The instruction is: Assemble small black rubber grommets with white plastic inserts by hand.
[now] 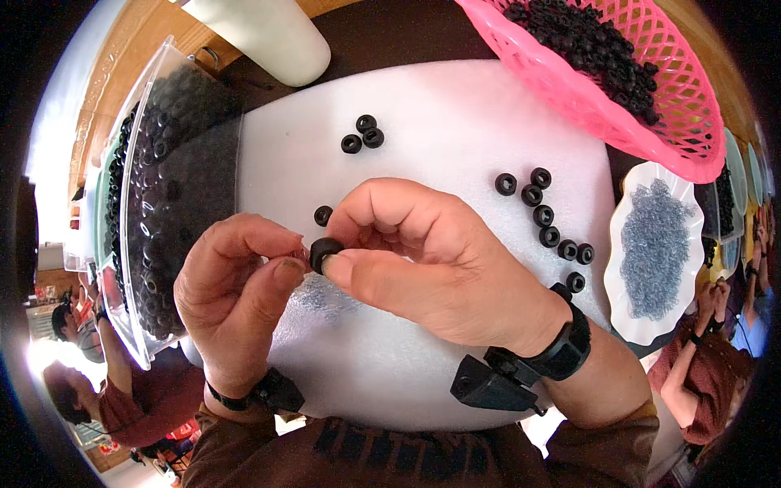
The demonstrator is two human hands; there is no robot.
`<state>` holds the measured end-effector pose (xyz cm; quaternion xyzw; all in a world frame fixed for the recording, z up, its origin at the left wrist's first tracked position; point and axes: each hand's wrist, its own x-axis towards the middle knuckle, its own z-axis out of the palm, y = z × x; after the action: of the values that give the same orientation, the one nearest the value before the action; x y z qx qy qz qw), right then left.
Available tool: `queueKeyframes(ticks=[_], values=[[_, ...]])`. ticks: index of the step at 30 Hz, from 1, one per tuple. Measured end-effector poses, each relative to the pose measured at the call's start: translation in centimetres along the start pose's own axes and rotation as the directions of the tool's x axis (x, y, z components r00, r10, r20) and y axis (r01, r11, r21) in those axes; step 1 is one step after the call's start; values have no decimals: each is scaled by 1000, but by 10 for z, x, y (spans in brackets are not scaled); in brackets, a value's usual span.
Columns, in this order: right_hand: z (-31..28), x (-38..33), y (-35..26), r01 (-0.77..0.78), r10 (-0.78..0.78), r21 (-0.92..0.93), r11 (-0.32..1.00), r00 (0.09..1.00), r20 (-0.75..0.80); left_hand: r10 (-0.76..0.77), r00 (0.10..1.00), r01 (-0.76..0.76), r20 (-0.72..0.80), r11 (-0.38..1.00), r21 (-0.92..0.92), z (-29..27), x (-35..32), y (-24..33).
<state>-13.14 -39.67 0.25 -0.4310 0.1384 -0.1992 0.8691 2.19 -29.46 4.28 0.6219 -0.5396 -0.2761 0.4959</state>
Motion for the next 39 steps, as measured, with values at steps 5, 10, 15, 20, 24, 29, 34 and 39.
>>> queueKeyframes(ticks=[5,10,15,20,24,29,34,39], values=[[2,-3,-4,-52,52,-3,999,999,-8,112,993,-119,48,980,162,1,1,2],[8,-5,-1,14,-12,13,1000,991,-135,422,903,-406,-80,899,164,14,0,-16],[3,-2,-2,58,-65,-54,997,988,-140,481,865,-443,-144,865,235,22,1,-21],[7,-2,3,98,-110,-103,990,987,-115,578,798,-544,-168,812,212,23,0,-32],[5,-3,7,104,-125,-156,982,984,-128,573,806,-534,-149,812,234,21,-4,-28],[4,-5,7,70,-99,-172,983,981,-166,560,817,-524,-136,820,230,20,-3,-31],[12,8,4,120,-138,-128,984,981,-140,470,848,-418,-244,877,236,-1,1,-16],[-15,4,2,169,-178,-70,983,972,-153,265,907,-284,-326,959,-12,-17,-2,14]])
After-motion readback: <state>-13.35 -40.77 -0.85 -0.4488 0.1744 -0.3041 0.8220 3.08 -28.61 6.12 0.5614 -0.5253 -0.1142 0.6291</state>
